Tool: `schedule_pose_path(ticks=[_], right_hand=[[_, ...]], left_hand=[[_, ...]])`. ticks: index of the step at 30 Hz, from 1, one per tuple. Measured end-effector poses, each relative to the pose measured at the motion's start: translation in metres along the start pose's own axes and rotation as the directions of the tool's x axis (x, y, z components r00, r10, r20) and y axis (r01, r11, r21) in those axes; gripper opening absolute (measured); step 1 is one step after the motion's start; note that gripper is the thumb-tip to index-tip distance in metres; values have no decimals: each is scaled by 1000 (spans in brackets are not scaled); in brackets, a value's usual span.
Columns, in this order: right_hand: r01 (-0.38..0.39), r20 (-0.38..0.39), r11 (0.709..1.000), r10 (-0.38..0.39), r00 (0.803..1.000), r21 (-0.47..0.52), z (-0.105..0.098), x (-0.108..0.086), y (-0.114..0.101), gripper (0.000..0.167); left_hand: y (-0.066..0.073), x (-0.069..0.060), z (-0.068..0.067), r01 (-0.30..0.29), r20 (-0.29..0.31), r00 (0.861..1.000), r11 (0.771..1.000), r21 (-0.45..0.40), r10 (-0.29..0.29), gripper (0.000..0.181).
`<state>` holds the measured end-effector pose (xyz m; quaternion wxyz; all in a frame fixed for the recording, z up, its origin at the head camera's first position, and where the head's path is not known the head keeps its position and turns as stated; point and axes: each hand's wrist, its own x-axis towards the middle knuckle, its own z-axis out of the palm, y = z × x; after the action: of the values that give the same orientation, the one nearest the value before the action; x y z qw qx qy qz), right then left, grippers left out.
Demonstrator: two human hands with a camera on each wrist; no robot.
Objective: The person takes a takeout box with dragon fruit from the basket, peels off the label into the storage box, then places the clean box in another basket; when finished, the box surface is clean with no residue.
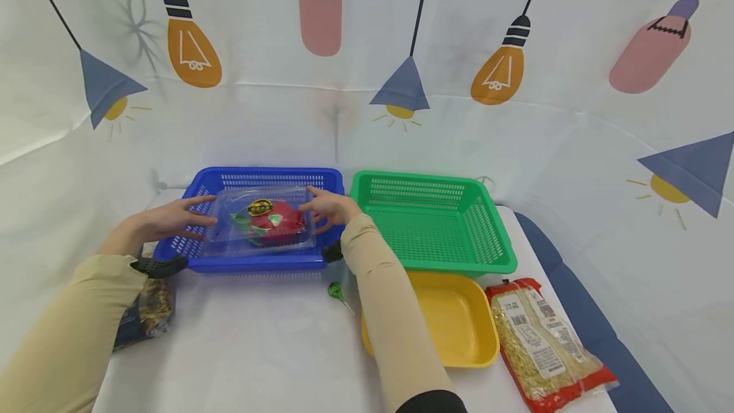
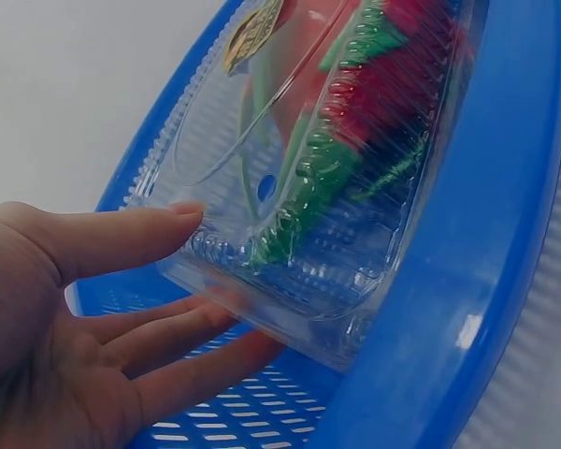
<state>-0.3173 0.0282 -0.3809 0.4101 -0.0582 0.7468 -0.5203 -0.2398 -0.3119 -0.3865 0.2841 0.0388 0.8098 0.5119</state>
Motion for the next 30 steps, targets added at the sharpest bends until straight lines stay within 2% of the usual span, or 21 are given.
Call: schedule_pose_path(ticks=[20,30], right_hand=[[9,-4,1000,-9,1000,-25,1,-3,2,78],[30,-15,999,-31,999,-23,2,-3,4,78]], left_hand=[[-4,-1,-1,-57,0,998,998,19,57,83],[-4,-3,3,-65,-54,996,998,18,66,80]])
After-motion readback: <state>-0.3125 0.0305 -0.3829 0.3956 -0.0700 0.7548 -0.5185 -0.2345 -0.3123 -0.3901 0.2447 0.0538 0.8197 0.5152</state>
